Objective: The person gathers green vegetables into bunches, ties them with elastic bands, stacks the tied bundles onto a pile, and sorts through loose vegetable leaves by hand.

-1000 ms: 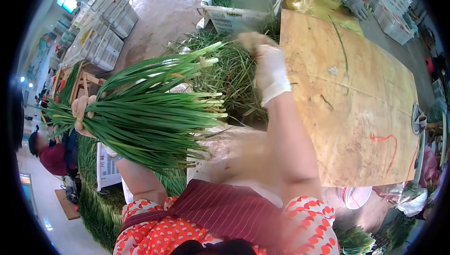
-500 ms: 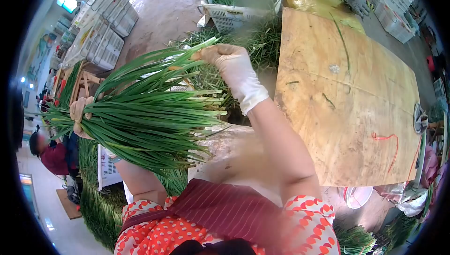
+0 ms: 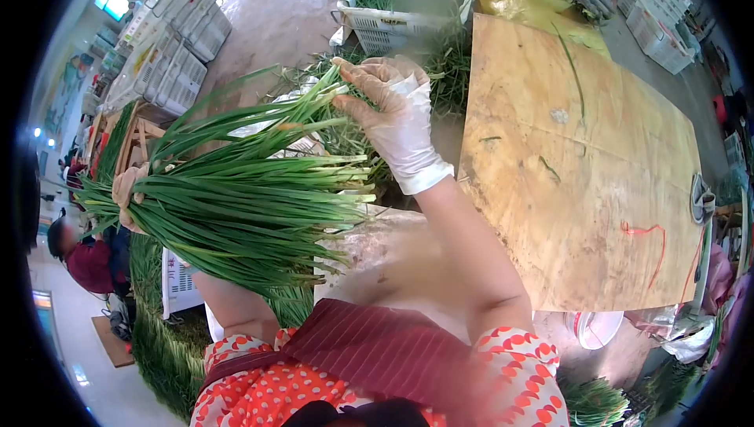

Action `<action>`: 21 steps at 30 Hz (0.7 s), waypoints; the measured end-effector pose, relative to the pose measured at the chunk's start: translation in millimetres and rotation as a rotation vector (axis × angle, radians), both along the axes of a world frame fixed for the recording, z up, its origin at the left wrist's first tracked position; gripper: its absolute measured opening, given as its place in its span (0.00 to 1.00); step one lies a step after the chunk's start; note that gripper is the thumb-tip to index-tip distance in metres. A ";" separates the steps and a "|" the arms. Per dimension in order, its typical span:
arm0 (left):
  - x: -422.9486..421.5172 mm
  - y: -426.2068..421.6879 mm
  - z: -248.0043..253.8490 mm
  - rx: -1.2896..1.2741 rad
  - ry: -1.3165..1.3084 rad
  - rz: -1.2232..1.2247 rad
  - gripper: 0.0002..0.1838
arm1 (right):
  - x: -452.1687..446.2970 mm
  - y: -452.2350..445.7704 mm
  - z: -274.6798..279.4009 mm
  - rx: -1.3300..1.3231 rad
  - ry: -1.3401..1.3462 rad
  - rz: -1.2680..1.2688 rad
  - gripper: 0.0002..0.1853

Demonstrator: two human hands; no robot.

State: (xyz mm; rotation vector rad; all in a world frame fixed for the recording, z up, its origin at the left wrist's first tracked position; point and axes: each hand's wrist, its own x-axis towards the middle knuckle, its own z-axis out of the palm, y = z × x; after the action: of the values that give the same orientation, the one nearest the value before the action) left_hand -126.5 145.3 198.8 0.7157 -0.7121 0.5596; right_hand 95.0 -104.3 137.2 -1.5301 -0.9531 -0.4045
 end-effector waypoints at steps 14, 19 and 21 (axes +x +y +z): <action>-4.6 5.5 -20.1 -0.126 -0.027 0.044 0.11 | -18.0 14.0 -1.0 0.158 0.166 0.212 0.20; -6.0 4.0 -16.7 -0.085 -0.026 0.046 0.10 | -10.4 10.7 8.3 -0.170 -0.282 -0.202 0.19; -7.3 5.0 -13.7 -0.053 -0.022 0.053 0.10 | -9.4 11.4 9.9 -0.151 -0.350 -0.225 0.19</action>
State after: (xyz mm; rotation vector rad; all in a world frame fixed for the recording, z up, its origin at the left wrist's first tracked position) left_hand -133.8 150.3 185.1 0.6811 -0.6981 0.6336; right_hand 85.6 -92.9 147.1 -1.7463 -1.1032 -0.7960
